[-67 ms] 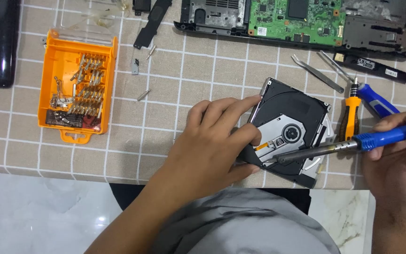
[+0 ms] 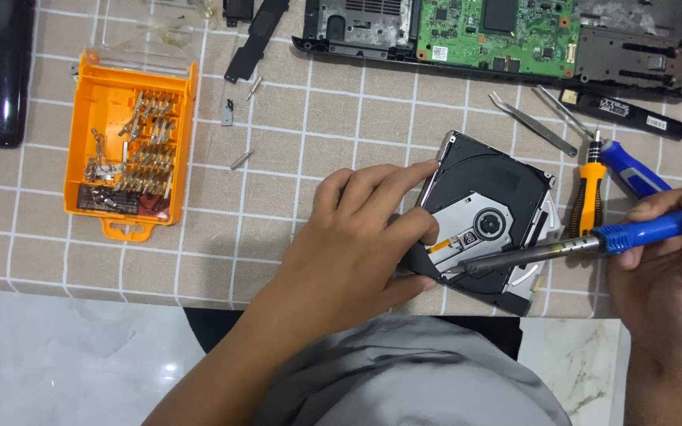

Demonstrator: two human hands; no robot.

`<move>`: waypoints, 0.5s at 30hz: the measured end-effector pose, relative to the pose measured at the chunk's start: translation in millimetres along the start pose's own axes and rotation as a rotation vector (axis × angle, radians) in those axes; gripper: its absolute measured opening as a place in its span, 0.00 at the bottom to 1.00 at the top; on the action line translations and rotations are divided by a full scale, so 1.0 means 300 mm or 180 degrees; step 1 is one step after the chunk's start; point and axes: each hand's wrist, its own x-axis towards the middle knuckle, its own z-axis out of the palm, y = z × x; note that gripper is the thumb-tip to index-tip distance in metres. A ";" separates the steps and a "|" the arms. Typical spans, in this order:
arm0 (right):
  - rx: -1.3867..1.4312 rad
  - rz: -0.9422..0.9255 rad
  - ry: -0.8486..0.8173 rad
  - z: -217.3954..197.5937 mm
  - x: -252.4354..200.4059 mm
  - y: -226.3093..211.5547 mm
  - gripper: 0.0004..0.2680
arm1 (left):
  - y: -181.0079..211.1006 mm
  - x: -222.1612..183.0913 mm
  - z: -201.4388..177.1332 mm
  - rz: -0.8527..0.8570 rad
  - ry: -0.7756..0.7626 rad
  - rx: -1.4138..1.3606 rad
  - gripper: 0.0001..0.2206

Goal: Disassembling a laptop's internal disk drive using a soldering iron and screwdrivers on a repair bench.

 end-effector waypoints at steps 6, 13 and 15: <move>0.0300 -0.0001 -0.0056 -0.020 -0.003 0.017 0.06 | 0.001 0.000 -0.003 0.0004 -0.0003 -0.0007 0.21; 0.1014 -0.0191 0.0628 -0.070 0.031 -0.036 0.10 | 0.005 0.010 -0.010 -0.0008 -0.0004 -0.0044 0.24; 0.1512 -0.0363 0.0598 -0.330 0.065 0.077 0.04 | 0.011 0.017 -0.012 0.0003 -0.0036 -0.0053 0.26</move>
